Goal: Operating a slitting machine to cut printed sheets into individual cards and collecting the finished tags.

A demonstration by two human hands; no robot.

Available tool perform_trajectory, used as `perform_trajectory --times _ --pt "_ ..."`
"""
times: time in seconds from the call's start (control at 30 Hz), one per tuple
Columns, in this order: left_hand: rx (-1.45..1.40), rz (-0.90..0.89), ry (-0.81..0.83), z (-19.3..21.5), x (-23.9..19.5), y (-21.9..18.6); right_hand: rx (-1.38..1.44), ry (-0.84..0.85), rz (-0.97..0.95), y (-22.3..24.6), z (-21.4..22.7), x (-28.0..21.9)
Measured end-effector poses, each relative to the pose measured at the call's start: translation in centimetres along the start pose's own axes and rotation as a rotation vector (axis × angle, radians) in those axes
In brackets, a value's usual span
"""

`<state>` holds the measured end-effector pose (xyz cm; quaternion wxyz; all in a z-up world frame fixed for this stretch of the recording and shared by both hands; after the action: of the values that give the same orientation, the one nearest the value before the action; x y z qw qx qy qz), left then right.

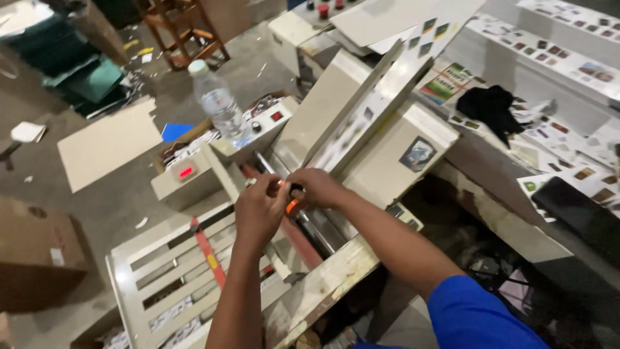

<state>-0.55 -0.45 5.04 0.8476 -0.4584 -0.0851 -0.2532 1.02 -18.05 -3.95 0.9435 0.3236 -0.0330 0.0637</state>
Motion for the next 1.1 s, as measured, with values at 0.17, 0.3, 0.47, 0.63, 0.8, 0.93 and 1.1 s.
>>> perform_trajectory --times 0.17,0.3,0.47,0.63,0.8,0.93,1.1 --pt "-0.007 0.016 0.034 0.0 0.1 0.1 0.621 0.169 -0.371 3.5 2.6 -1.4" --pt "-0.047 -0.012 0.005 0.0 -0.1 0.0 0.332 0.148 -0.171 2.5 1.9 -1.2" --pt "-0.005 0.019 0.042 0.0 0.1 0.1 0.052 0.056 -0.060 0.8 0.6 -0.3" --pt "-0.026 0.011 0.027 0.2 0.0 -0.4 0.042 0.014 0.006 2.0 1.5 -0.8" --pt "-0.031 0.050 0.047 0.3 0.0 -0.6 0.357 0.169 -0.317 4.5 3.3 -1.7" --pt "-0.014 0.064 0.068 0.1 0.1 -0.5 0.257 0.150 -0.201 3.9 2.9 -1.5" --pt "-0.014 0.050 0.055 0.2 0.1 -0.6 0.032 0.059 -0.032 1.0 0.9 -0.4"
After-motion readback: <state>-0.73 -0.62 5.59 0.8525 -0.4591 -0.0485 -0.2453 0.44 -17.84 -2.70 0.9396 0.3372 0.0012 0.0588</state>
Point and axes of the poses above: each hand's wrist, its own x-axis towards the middle knuckle, its own z-axis out of the back of the hand, y = z × x, the point moved 3 cm from there along x, towards the middle knuckle, and after that the axes turned 9 degrees about -x, right-handed, at the moved point
